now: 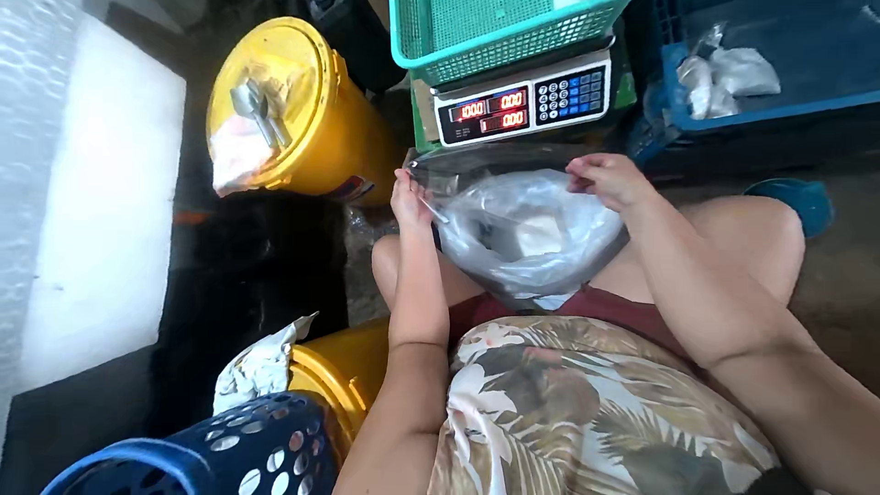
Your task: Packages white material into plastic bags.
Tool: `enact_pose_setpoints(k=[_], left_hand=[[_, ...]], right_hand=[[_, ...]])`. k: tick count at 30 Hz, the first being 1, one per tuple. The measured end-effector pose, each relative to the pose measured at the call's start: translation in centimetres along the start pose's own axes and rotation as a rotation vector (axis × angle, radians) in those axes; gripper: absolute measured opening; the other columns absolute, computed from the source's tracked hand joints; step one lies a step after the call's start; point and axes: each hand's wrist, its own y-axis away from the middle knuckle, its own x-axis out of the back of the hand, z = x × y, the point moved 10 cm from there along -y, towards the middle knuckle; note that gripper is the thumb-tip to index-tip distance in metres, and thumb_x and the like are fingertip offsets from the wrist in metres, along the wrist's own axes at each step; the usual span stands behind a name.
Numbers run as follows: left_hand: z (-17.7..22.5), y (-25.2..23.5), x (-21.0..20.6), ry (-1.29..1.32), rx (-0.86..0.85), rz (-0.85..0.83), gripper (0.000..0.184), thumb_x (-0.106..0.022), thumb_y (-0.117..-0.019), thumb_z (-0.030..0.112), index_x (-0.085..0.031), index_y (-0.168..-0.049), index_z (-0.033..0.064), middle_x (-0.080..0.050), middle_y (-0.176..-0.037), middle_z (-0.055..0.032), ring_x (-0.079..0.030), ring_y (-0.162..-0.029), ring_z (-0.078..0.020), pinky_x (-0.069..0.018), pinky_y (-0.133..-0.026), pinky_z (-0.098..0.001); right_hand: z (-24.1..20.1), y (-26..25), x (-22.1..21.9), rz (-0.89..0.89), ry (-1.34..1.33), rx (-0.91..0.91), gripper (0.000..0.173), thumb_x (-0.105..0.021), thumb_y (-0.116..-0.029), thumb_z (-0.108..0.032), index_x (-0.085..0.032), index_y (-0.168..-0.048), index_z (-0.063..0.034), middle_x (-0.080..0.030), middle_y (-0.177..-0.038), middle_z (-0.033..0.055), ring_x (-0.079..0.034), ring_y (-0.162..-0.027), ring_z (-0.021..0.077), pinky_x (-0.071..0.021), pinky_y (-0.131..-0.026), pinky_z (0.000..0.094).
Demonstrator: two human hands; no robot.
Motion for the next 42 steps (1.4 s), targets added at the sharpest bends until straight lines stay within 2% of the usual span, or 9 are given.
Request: enact_pose_setpoints(k=[4, 8, 12, 16, 23, 33, 36, 39, 42], left_hand=[[-3.0, -1.4, 1.9, -0.121, 0.080, 0.055, 0.030, -0.041, -0.1115, 0.038, -0.057, -0.110, 0.0127, -0.049, -0.073, 0.0037, -0.051, -0.059, -0.0069, -0.0511, -0.060, -0.0251], [-3.6, -1.5, 1.8, -0.227, 0.108, 0.095, 0.039, -0.039, -0.1118, 0.042, -0.060, -0.109, 0.0102, -0.050, -0.067, 0.0043, -0.049, -0.051, -0.0044, -0.0493, -0.052, -0.0217], [-3.6, -1.8, 1.7, -0.339, 0.107, 0.122, 0.039, -0.042, -0.1115, 0.041, -0.062, -0.114, 0.0078, -0.045, -0.065, 0.0046, -0.044, -0.050, -0.0062, -0.0464, -0.051, -0.0235], [-3.1, -1.6, 1.1, -0.491, 0.059, 0.107, 0.034, -0.051, -0.1096, 0.033, -0.063, -0.120, 0.0030, -0.057, -0.087, -0.0022, -0.049, -0.062, -0.0059, -0.0473, -0.059, -0.0217], [-3.1, -1.6, 0.6, -0.562, -0.008, 0.065, 0.026, -0.058, -0.1068, 0.026, -0.064, -0.114, 0.0014, -0.055, -0.079, -0.0013, -0.047, -0.054, -0.0049, -0.0450, -0.053, -0.0195], [-3.6, -1.4, 0.3, -0.571, 0.000, 0.069, 0.030, -0.053, -0.1089, 0.029, -0.066, -0.106, 0.0022, -0.055, -0.073, 0.0000, -0.047, -0.051, -0.0038, -0.0447, -0.050, -0.0181], [-3.0, -1.1, 0.0, -0.810, -0.079, 0.067, 0.031, -0.053, -0.1089, 0.026, -0.066, -0.116, -0.0016, -0.065, -0.098, -0.0103, -0.061, -0.083, -0.0135, -0.0527, -0.079, -0.0298], [-3.0, 1.0, -2.6, -1.186, -0.155, -0.111, 0.048, -0.061, -0.1025, 0.027, -0.056, -0.141, -0.0004, -0.056, -0.142, -0.0251, -0.055, -0.132, -0.0378, -0.0439, -0.111, -0.0547], [-8.1, 6.6, -7.8, -1.183, -0.068, -0.543, 0.042, -0.062, -0.1031, 0.025, -0.060, -0.133, -0.0050, -0.067, -0.123, -0.0247, -0.067, -0.112, -0.0330, -0.0547, -0.099, -0.0476]], right_hand=[[0.1, -0.2, 0.9, 0.088, -0.115, -0.022, 0.020, -0.055, -0.1060, -0.014, -0.064, -0.118, -0.0004, -0.065, -0.089, -0.0011, -0.065, -0.074, 0.0058, -0.0591, -0.073, 0.0254], [0.2, -0.6, 1.2, 0.160, -0.050, 0.013, 0.019, -0.056, -0.1053, -0.012, -0.065, -0.115, 0.0008, -0.065, -0.089, -0.0017, -0.062, -0.072, 0.0019, -0.0555, -0.071, 0.0213], [-0.4, -0.5, 1.5, 0.264, 0.080, -0.025, 0.035, -0.045, -0.1108, -0.032, -0.062, -0.108, -0.0018, -0.052, -0.079, -0.0022, -0.049, -0.057, 0.0038, -0.0507, -0.060, 0.0249], [-0.8, -0.3, 1.9, 0.335, 0.168, -0.063, 0.055, -0.034, -0.1116, -0.046, -0.057, -0.095, 0.0009, -0.047, -0.076, 0.0027, -0.046, -0.059, 0.0104, -0.0473, -0.060, 0.0313], [-1.2, -0.5, 1.8, 0.302, 0.183, 0.027, 0.039, -0.050, -0.1088, -0.037, -0.062, -0.109, 0.0001, -0.055, -0.084, 0.0020, -0.043, -0.055, 0.0036, -0.0415, -0.053, 0.0226], [-1.9, 0.1, 2.5, 0.322, 0.192, 0.063, 0.034, -0.065, -0.1020, -0.032, -0.051, -0.087, -0.0052, -0.046, -0.074, 0.0000, -0.043, -0.054, 0.0045, -0.0422, -0.053, 0.0219], [-2.2, 0.4, 2.7, 0.325, 0.235, 0.095, 0.036, -0.064, -0.1018, -0.034, -0.049, -0.080, -0.0092, -0.046, -0.070, -0.0035, -0.042, -0.053, 0.0017, -0.0401, -0.053, 0.0204], [-2.5, 1.0, 1.2, 0.204, 0.520, 0.074, 0.043, -0.061, -0.1034, -0.035, -0.055, -0.085, 0.0031, -0.052, -0.079, 0.0123, -0.047, -0.071, 0.0211, -0.0417, -0.068, 0.0445], [-1.1, 1.5, -1.8, 0.075, 0.733, 0.064, 0.046, -0.062, -0.1033, -0.033, -0.060, -0.088, 0.0105, -0.060, -0.085, 0.0290, -0.060, -0.084, 0.0443, -0.0451, -0.076, 0.0671]])
